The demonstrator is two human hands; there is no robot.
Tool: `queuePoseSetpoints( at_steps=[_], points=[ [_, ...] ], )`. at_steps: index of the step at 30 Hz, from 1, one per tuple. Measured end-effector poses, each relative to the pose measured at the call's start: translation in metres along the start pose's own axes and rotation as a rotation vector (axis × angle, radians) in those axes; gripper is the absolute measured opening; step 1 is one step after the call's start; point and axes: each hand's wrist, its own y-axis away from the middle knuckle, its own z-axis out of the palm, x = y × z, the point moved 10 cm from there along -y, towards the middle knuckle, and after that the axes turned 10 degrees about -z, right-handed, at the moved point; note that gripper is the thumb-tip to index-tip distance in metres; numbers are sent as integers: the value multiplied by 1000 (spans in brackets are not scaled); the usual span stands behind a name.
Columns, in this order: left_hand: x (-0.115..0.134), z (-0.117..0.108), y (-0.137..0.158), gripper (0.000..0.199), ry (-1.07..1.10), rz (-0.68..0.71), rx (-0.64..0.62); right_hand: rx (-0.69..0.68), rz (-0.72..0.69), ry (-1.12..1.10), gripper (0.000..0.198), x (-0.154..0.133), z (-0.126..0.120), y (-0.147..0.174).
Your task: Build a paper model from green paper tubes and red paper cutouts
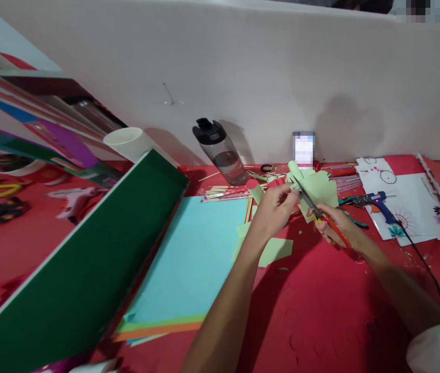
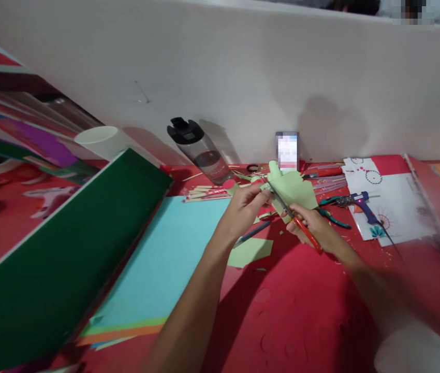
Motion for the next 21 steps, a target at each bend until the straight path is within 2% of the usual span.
queuePoseSetpoints(
  at_steps=[6,17,21],
  points=[
    [1,2,0,30,-11,1,-7,10,27,-7,52,2,-1,0],
    [7,1,3,37,-73,33,8,35,43,-1,63,-3,1,1],
    [6,1,3,37,-45,32,-9,21,29,12,61,-2,0,1]
  ],
)
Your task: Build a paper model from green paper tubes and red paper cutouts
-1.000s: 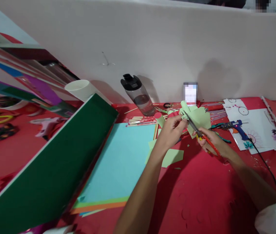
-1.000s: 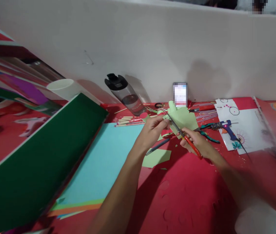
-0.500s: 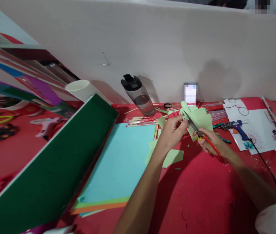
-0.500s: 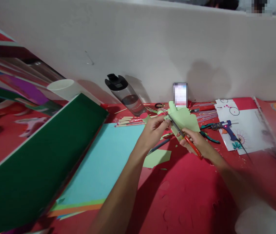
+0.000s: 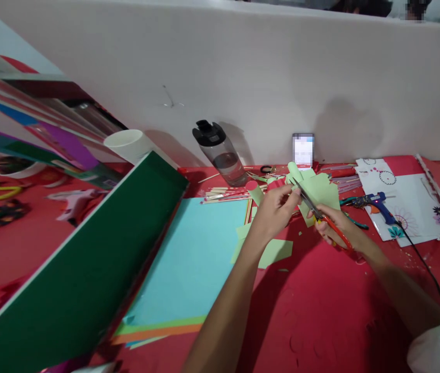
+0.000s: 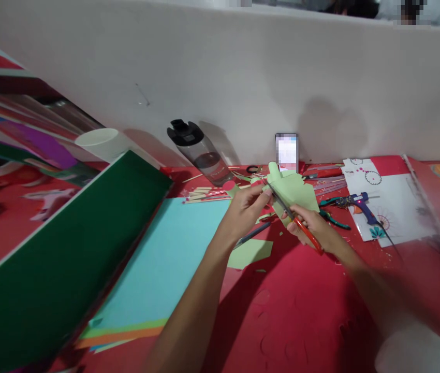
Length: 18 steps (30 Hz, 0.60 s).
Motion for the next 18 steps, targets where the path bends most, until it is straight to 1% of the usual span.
queuePoseSetpoints(
  at_steps=[3,9,11,13,18],
  points=[
    [-2,1,-1,37,31,-8,-13,-27,-3,13,61,-4,1,2],
    [-4,-1,-2,36,63,-16,-5,-81,-18,9,84,-20,7,7],
    [-3,-2,-1,36,70,-11,0,-99,-16,-4,87,-21,8,7],
    [-3,-3,-1,36,76,-8,0,-108,-18,-18,83,-20,8,7],
    [-6,-3,-3,35,94,-24,-11,-68,18,-23,62,-14,6,7]
  ],
)
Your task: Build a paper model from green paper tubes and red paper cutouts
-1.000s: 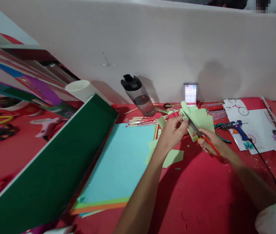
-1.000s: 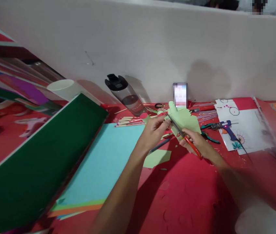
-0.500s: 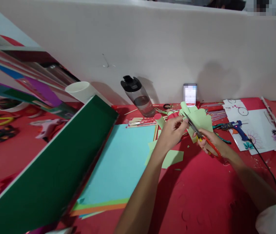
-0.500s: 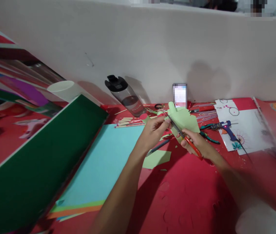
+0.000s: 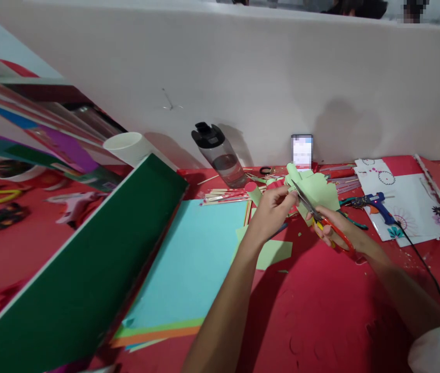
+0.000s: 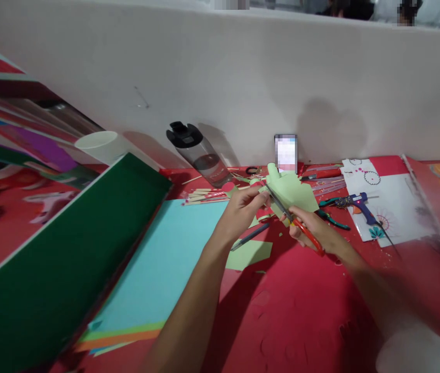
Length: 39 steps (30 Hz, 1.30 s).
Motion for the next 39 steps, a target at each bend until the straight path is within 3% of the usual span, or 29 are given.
queuePoseSetpoints(
  at_steps=[5,12,39],
  points=[
    [-2,1,-2,35,16,4,-10,81,61,9,52,8,-4,1],
    [-4,1,-3,35,33,-20,-9,84,53,-17,45,14,-7,-3],
    [-6,0,-4,37,17,-17,6,86,-8,-12,57,21,-9,-6]
  ],
)
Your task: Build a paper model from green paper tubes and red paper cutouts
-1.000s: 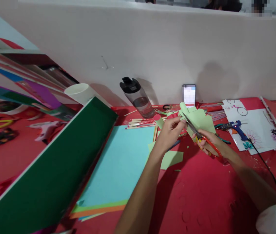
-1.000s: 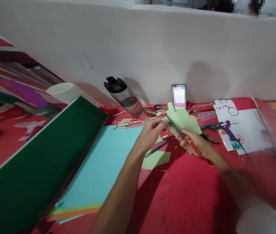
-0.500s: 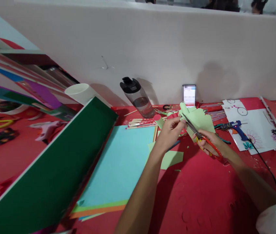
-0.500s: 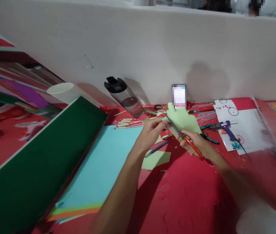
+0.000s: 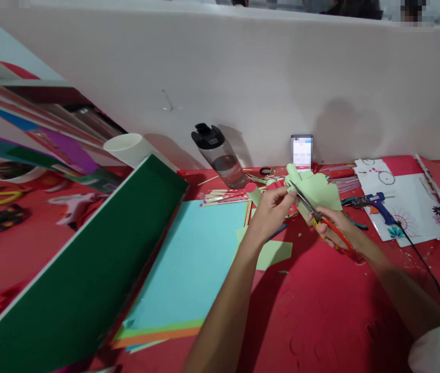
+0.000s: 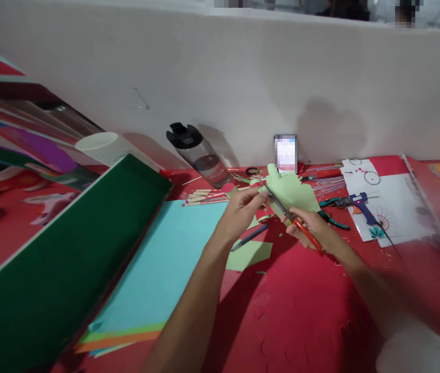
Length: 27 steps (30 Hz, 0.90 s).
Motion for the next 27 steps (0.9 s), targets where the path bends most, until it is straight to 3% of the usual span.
queuePoseSetpoints(
  at_steps=[15,21,27],
  points=[
    [1,2,1,38,12,1,-34,-4,1,3,60,0,-1,0],
    [1,3,2,39,1,11,-44,-13,-24,61,57,-12,2,2],
    [2,5,3,39,-2,9,-53,-33,-91,139,69,-24,3,1]
  ],
)
